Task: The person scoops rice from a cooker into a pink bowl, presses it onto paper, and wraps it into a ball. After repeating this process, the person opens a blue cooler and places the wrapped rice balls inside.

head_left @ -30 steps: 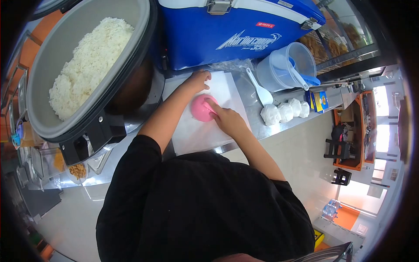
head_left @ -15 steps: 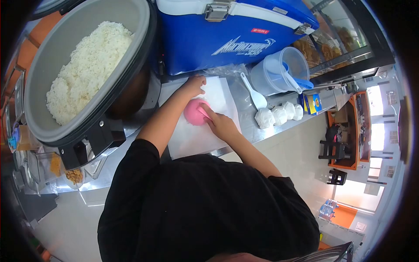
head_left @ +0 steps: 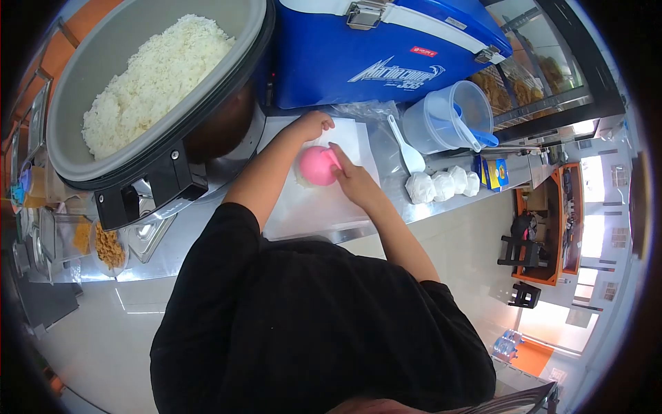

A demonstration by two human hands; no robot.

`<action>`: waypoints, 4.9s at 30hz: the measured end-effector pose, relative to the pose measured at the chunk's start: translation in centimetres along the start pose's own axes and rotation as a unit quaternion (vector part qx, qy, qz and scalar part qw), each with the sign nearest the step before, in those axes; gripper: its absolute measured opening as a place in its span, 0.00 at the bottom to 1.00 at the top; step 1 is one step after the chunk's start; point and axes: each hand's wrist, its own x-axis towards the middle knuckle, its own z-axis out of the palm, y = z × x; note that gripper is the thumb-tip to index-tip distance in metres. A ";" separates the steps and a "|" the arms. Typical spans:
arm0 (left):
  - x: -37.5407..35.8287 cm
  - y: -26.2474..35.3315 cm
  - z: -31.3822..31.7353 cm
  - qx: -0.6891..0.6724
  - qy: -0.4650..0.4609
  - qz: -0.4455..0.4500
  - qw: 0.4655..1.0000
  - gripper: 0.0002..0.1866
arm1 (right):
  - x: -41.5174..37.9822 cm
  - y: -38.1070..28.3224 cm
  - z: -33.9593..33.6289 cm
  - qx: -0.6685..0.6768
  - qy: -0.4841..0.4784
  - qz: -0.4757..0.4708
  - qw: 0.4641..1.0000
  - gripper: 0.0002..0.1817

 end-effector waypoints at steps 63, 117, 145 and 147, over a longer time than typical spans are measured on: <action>-17.0 6.9 13.2 0.287 -0.020 0.331 0.899 0.21 | -1.4 0.0 1.6 -0.206 -0.031 -0.043 0.977 0.29; -14.6 5.9 15.1 0.205 -0.112 0.477 0.847 0.16 | 2.6 4.7 -1.3 -0.282 -0.077 -0.289 0.911 0.35; -17.2 1.6 -0.5 0.028 0.249 0.028 0.968 0.27 | 1.9 -1.6 -3.6 -0.175 -0.048 -0.151 0.972 0.28; -17.1 1.0 -0.2 0.053 0.242 0.035 0.968 0.27 | 2.1 -3.8 -3.4 -0.253 -0.067 -0.202 0.944 0.28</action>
